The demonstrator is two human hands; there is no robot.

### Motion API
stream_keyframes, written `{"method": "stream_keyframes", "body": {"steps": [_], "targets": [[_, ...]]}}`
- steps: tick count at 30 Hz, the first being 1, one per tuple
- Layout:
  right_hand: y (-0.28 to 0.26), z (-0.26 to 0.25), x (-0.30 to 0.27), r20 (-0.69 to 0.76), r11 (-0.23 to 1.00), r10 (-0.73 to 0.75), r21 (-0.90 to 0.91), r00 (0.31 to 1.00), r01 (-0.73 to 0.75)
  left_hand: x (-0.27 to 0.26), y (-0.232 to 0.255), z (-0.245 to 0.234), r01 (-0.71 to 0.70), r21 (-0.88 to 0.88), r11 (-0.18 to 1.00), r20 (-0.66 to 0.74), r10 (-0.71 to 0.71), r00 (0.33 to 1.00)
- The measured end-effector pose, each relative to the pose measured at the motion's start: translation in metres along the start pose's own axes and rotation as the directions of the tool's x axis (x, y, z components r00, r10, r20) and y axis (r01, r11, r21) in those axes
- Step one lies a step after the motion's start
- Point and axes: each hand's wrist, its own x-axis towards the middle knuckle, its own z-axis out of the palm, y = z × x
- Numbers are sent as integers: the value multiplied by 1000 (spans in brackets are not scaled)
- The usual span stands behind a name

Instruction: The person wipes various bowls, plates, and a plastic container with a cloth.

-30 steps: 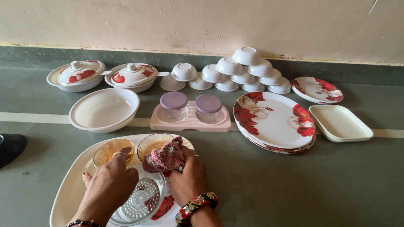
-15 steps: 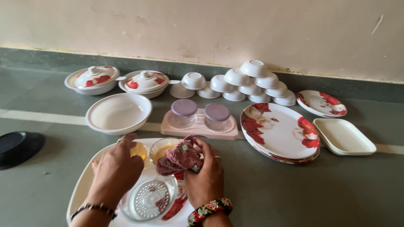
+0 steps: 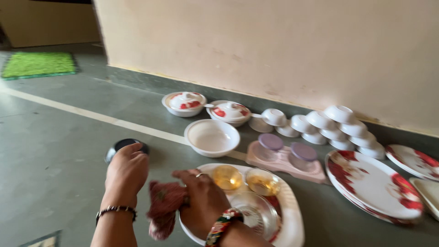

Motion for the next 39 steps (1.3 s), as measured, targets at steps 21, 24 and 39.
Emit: {"method": "stream_keyframes", "body": {"steps": [21, 24, 39], "targets": [[15, 176, 210, 435, 839, -139, -425, 890, 339, 44, -61, -24, 254, -960, 115, 185, -418, 889], [15, 176, 208, 469, 850, -115, -410, 876, 331, 40, -61, -27, 296, -948, 116, 215, -449, 867], [-33, 162, 179, 602, 899, 277, -438, 749, 20, 36, -59, -33, 230, -973, -20, 213, -462, 861]]}}
